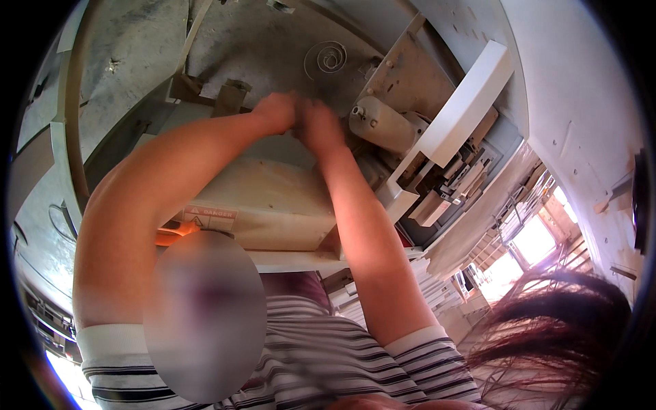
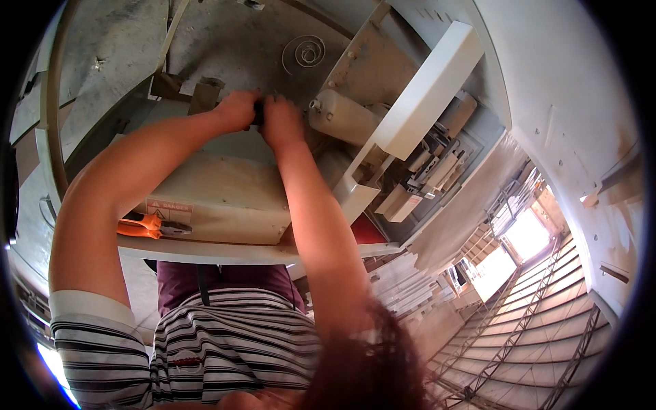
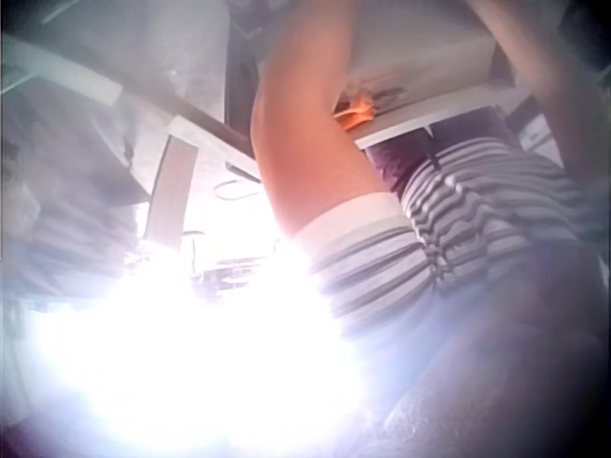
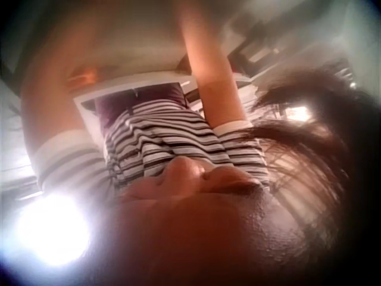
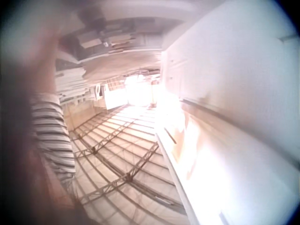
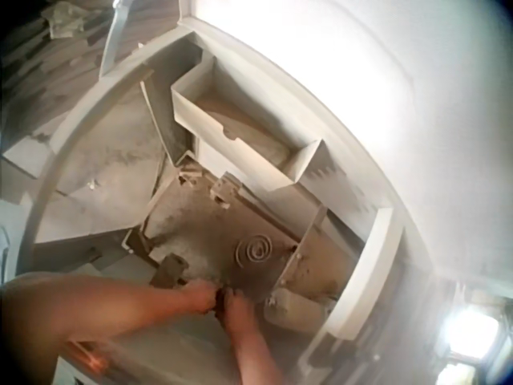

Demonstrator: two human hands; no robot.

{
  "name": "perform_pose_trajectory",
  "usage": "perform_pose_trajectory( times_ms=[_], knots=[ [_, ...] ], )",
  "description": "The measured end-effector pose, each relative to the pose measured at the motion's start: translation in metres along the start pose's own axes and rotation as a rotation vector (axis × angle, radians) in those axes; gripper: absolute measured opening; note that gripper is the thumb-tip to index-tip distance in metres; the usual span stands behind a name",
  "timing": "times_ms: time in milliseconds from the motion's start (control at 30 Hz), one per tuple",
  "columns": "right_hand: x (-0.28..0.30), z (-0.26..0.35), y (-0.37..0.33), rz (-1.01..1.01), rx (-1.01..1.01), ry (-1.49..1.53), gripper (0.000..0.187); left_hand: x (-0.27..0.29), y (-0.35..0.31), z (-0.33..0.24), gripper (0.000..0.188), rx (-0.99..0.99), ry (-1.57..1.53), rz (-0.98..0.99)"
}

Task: The person uses pliers to remove a small black component from the interior of a white appliance. They then place the component into a small plastic bag and set it aside on a stack of cardboard panels.

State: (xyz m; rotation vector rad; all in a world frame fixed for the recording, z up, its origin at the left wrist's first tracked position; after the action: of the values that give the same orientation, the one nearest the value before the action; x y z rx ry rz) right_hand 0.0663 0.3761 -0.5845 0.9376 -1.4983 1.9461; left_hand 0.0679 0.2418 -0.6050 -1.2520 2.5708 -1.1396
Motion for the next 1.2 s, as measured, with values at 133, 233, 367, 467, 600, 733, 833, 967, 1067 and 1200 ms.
perform_pose_trajectory(
  times_ms=[133,233,367,467,600,733,833,967,1067,1200],
  knots=[
    [-0.002,0.006,0.002,0.014,0.005,-0.033,0.04,-0.013,0.009,0.017,0.025,0.028,-0.123,-0.047],
    [-0.001,0.005,0.001,0.008,0.029,-0.053,0.037,-0.01,0.004,0.026,0.021,0.068,-0.49,-0.018],
    [0.004,0.005,0.002,0.06,-0.003,-0.036,0.034,0.001,-0.003,0.025,0.015,0.092,-0.747,0.04],
    [0.005,0.003,0.001,0.101,-0.026,-0.008,0.036,0.001,-0.004,0.037,0.013,0.049,-0.832,0.076],
    [0.007,0.002,0.004,0.082,0.003,0.038,0.036,0.006,-0.001,0.038,0.014,0.051,-0.775,0.115],
    [0.004,0.004,0.002,0.097,0.001,0.015,0.033,-0.004,0.002,0.045,0.013,0.047,-0.756,0.113],
    [0.003,0.007,0.004,0.083,0.009,0.024,0.031,-0.008,0.002,0.05,0.013,0.072,-0.795,0.101],
    [0.0,0.004,0.005,0.07,-0.011,0.074,0.031,-0.014,0.002,0.051,0.011,0.097,-0.876,0.074],
    [0.002,0.004,0.005,0.044,0.003,0.17,0.035,-0.01,0.002,0.051,0.013,0.081,-0.803,0.087],
    [0.006,0.0,0.003,0.028,-0.006,0.24,0.043,-0.008,0.001,0.037,0.014,-0.034,-0.451,0.028]
  ],
)
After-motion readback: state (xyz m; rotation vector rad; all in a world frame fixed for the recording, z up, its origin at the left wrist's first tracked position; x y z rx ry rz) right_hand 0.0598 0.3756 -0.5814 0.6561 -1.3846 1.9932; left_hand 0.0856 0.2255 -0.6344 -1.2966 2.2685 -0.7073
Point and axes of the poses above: each hand's wrist, its own y-axis towards the middle knuckle, its own x-axis out of the back of the hand, z = x × y, the point moved 2 cm from there along y, towards the middle knuckle, and after that the axes turned 10 degrees about -x, right-handed, at the moved point
